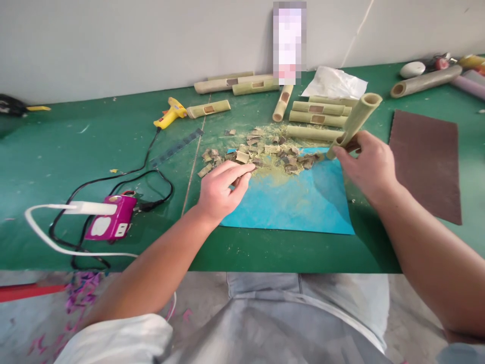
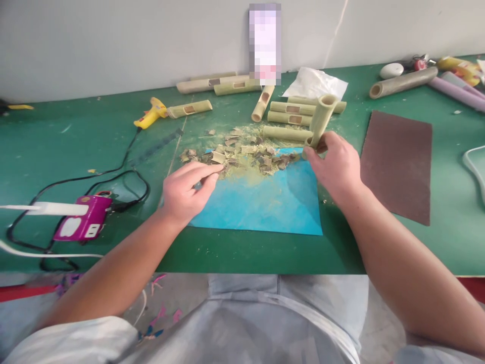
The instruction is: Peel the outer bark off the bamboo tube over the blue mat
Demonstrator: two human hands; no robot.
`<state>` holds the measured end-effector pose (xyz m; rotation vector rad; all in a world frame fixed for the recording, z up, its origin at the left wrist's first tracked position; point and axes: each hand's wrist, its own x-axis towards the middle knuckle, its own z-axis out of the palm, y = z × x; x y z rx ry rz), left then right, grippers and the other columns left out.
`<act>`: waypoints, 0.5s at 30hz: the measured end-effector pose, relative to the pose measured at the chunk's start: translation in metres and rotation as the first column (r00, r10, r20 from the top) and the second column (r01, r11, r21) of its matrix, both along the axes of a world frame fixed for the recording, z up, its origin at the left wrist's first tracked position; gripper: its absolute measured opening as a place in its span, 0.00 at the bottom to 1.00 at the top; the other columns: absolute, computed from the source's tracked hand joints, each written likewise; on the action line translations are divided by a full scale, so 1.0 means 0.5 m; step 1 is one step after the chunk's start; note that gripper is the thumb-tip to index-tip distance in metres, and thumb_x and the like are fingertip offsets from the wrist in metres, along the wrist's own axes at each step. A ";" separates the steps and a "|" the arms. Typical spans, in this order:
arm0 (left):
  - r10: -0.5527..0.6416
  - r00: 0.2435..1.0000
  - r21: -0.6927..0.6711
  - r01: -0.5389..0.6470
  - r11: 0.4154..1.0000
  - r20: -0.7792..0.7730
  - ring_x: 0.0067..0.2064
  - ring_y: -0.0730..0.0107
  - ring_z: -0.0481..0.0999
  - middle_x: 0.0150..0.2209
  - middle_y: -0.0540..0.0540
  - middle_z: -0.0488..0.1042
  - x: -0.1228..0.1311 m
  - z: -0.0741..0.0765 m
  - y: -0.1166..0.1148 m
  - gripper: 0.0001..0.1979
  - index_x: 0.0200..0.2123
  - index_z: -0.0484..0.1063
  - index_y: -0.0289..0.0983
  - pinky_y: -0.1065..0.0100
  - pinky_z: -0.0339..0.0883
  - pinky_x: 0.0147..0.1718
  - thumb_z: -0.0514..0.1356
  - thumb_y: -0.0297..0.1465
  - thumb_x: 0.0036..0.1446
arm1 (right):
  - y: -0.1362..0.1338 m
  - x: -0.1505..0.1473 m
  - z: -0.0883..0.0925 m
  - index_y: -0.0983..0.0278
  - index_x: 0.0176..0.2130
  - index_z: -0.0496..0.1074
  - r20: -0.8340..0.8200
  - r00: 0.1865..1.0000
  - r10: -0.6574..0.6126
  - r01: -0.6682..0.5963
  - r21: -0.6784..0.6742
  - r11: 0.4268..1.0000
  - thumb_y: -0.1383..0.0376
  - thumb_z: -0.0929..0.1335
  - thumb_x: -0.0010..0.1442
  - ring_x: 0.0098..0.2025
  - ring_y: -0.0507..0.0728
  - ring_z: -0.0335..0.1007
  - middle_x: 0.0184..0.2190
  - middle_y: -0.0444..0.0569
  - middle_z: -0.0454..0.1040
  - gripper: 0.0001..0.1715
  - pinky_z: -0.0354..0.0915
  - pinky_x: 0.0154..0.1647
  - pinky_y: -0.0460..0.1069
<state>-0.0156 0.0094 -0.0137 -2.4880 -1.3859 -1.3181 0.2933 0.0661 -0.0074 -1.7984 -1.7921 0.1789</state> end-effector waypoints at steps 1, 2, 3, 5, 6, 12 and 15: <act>-0.005 1.000 0.001 0.005 1.000 0.000 0.30 0.75 0.74 0.32 0.47 0.77 0.000 0.000 0.000 0.09 0.41 0.78 0.36 0.72 0.68 0.30 0.58 0.27 0.61 | -0.001 0.000 0.002 0.60 0.34 0.69 0.004 1.000 -0.009 0.008 0.009 1.000 0.57 0.68 0.53 0.33 0.55 0.67 0.33 0.49 0.76 0.10 0.60 0.37 0.51; -0.009 1.000 0.000 0.009 1.000 0.001 0.30 0.75 0.74 0.32 0.47 0.77 -0.001 0.000 0.000 0.09 0.41 0.78 0.36 0.72 0.68 0.30 0.58 0.27 0.61 | -0.002 0.000 0.004 0.60 0.34 0.69 0.004 1.000 -0.012 0.012 0.006 1.000 0.57 0.68 0.53 0.33 0.55 0.67 0.33 0.48 0.76 0.10 0.60 0.37 0.51; -0.011 1.000 -0.004 0.011 1.000 0.002 0.30 0.75 0.74 0.32 0.47 0.77 -0.001 0.000 0.000 0.09 0.41 0.78 0.36 0.72 0.68 0.30 0.58 0.27 0.61 | -0.003 0.000 0.006 0.60 0.34 0.70 0.003 1.000 -0.013 0.013 -0.006 1.000 0.57 0.68 0.53 0.32 0.54 0.67 0.33 0.48 0.76 0.11 0.60 0.36 0.51; -0.005 1.000 -0.013 0.005 1.000 0.001 0.30 0.75 0.73 0.32 0.47 0.77 -0.002 0.001 -0.001 0.09 0.41 0.78 0.36 0.72 0.68 0.30 0.57 0.27 0.61 | -0.005 0.001 0.009 0.60 0.34 0.71 -0.012 1.000 -0.014 0.014 -0.024 1.000 0.57 0.69 0.53 0.31 0.54 0.67 0.31 0.48 0.76 0.11 0.60 0.36 0.50; 0.002 1.000 -0.017 -0.002 1.000 -0.002 0.30 0.75 0.73 0.32 0.47 0.77 -0.001 0.002 -0.002 0.09 0.41 0.78 0.36 0.72 0.68 0.30 0.57 0.28 0.61 | -0.005 0.001 0.010 0.61 0.35 0.72 -0.019 1.000 -0.017 0.017 -0.023 1.000 0.57 0.69 0.53 0.31 0.54 0.68 0.30 0.48 0.76 0.11 0.60 0.36 0.50; 0.007 1.000 -0.024 -0.007 1.000 0.006 0.29 0.76 0.73 0.32 0.47 0.77 0.001 0.006 -0.004 0.09 0.40 0.78 0.35 0.73 0.68 0.30 0.57 0.28 0.61 | -0.001 0.003 0.006 0.60 0.35 0.74 0.028 0.999 -0.030 0.031 -0.049 0.998 0.55 0.69 0.52 0.30 0.54 0.68 0.30 0.47 0.77 0.13 0.58 0.33 0.50; 0.000 1.000 -0.018 0.000 1.000 0.009 0.29 0.76 0.73 0.32 0.47 0.77 0.002 0.007 -0.004 0.09 0.40 0.78 0.35 0.74 0.68 0.30 0.58 0.27 0.61 | -0.002 0.004 0.005 0.60 0.34 0.73 0.081 0.996 -0.046 0.051 -0.056 0.997 0.54 0.68 0.52 0.30 0.55 0.68 0.29 0.46 0.76 0.14 0.58 0.32 0.49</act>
